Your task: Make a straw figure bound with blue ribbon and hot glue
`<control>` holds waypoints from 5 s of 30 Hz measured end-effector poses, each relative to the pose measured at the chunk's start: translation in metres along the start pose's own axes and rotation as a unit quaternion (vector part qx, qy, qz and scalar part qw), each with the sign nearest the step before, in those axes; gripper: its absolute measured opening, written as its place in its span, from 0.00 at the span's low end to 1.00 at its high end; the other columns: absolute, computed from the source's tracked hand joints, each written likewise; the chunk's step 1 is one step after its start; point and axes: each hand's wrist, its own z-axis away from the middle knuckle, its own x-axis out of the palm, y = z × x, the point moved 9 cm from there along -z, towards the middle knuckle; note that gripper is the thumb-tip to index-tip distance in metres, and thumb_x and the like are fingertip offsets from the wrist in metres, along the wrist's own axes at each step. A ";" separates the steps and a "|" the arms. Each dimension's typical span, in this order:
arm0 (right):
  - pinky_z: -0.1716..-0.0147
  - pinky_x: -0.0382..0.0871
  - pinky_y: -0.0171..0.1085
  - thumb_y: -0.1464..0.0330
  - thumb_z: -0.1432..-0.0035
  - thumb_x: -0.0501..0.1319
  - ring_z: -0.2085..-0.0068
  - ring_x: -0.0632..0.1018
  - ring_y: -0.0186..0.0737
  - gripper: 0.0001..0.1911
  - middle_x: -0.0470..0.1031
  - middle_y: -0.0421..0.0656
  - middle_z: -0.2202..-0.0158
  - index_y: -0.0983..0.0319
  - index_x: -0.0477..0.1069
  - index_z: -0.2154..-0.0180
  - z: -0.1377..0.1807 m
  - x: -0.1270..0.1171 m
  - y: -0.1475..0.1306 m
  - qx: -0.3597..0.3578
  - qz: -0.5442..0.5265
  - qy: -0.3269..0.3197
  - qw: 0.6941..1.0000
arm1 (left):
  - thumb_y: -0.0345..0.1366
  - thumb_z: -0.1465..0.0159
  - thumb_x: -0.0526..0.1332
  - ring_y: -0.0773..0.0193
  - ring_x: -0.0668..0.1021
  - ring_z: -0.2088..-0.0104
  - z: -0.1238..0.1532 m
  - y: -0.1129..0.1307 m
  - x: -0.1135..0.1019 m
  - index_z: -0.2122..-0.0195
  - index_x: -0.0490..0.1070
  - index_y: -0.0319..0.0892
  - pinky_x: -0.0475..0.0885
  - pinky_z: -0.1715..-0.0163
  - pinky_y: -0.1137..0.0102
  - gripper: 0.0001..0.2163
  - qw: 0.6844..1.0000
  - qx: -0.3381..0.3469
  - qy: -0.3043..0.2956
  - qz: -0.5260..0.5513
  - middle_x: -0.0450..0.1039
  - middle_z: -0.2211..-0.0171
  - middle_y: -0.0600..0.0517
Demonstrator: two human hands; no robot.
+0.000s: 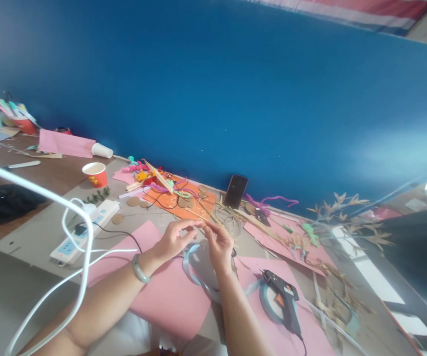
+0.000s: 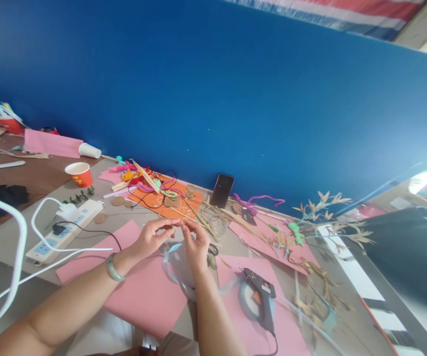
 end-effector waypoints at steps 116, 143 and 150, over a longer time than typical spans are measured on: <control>0.65 0.67 0.39 0.60 0.43 0.61 0.72 0.75 0.40 0.11 0.75 0.40 0.77 0.61 0.74 0.70 -0.035 -0.019 -0.061 -0.070 0.147 0.029 0.986 | 0.41 0.34 0.51 0.65 0.66 0.78 -0.003 -0.009 0.000 0.81 0.63 0.42 0.60 0.71 0.69 0.18 0.969 0.040 0.006 -0.246 0.61 0.83 0.55; 0.64 0.75 0.44 0.57 0.36 0.53 0.65 0.80 0.43 0.22 0.79 0.46 0.64 0.60 0.64 0.45 0.004 0.045 -0.057 0.064 -0.045 -0.423 0.903 | 0.44 0.45 0.66 0.70 0.70 0.77 0.000 -0.015 0.028 0.45 0.65 0.39 0.65 0.76 0.74 0.28 0.974 -0.083 -0.155 0.142 0.70 0.75 0.54; 0.68 0.74 0.41 0.55 0.38 0.54 0.69 0.80 0.42 0.22 0.79 0.44 0.68 0.60 0.69 0.49 -0.016 0.020 -0.059 -0.001 0.086 -0.385 0.919 | 0.43 0.39 0.59 0.71 0.65 0.79 0.001 -0.011 0.025 0.70 0.74 0.36 0.58 0.78 0.75 0.14 0.984 -0.055 -0.167 -0.012 0.67 0.80 0.54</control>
